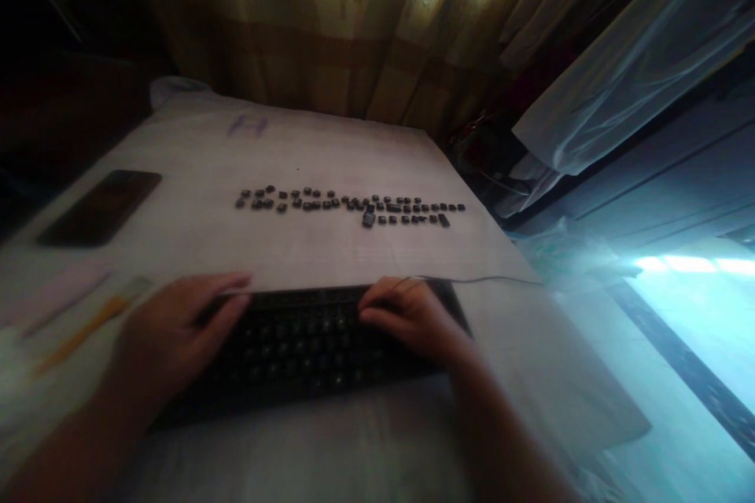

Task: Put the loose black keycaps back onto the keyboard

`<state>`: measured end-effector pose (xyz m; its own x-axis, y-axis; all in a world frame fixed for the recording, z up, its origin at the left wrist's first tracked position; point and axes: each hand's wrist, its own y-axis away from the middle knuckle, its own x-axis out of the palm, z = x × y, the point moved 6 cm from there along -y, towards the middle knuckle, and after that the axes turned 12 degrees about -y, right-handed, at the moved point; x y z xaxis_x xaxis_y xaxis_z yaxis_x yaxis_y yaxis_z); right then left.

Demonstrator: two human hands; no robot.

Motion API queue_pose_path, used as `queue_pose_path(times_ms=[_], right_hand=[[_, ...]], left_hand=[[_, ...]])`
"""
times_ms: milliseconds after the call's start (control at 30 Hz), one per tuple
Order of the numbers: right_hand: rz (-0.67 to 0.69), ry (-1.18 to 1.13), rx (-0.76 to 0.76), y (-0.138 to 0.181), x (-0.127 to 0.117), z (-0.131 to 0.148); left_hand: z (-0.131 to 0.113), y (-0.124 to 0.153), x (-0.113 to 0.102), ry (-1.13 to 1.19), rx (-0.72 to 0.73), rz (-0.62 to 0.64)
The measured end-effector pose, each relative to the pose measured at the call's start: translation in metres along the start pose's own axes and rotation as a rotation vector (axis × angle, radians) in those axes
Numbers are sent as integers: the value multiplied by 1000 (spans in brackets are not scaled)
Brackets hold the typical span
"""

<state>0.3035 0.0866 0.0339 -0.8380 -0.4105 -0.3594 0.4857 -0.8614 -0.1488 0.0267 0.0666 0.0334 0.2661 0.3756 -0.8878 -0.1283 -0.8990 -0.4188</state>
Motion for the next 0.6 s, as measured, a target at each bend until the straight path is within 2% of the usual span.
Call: queue_pose_path(times_ms=[133,233,333,467,600], right_hand=[[69,89,-36,1,8,7],[120,201,-77,0,16,9],[136,277,-137,0,21,11],[140,369,-174,0,26,13],[118,304,-168,1,25,11]], left_hand=[[-41,14,22,52,301,261],[-65,31,35,4,492,351],[-72,39,42,-42,545,354],[-72,39,42,-76,559,285],[-70,38,44,-75,556,281]])
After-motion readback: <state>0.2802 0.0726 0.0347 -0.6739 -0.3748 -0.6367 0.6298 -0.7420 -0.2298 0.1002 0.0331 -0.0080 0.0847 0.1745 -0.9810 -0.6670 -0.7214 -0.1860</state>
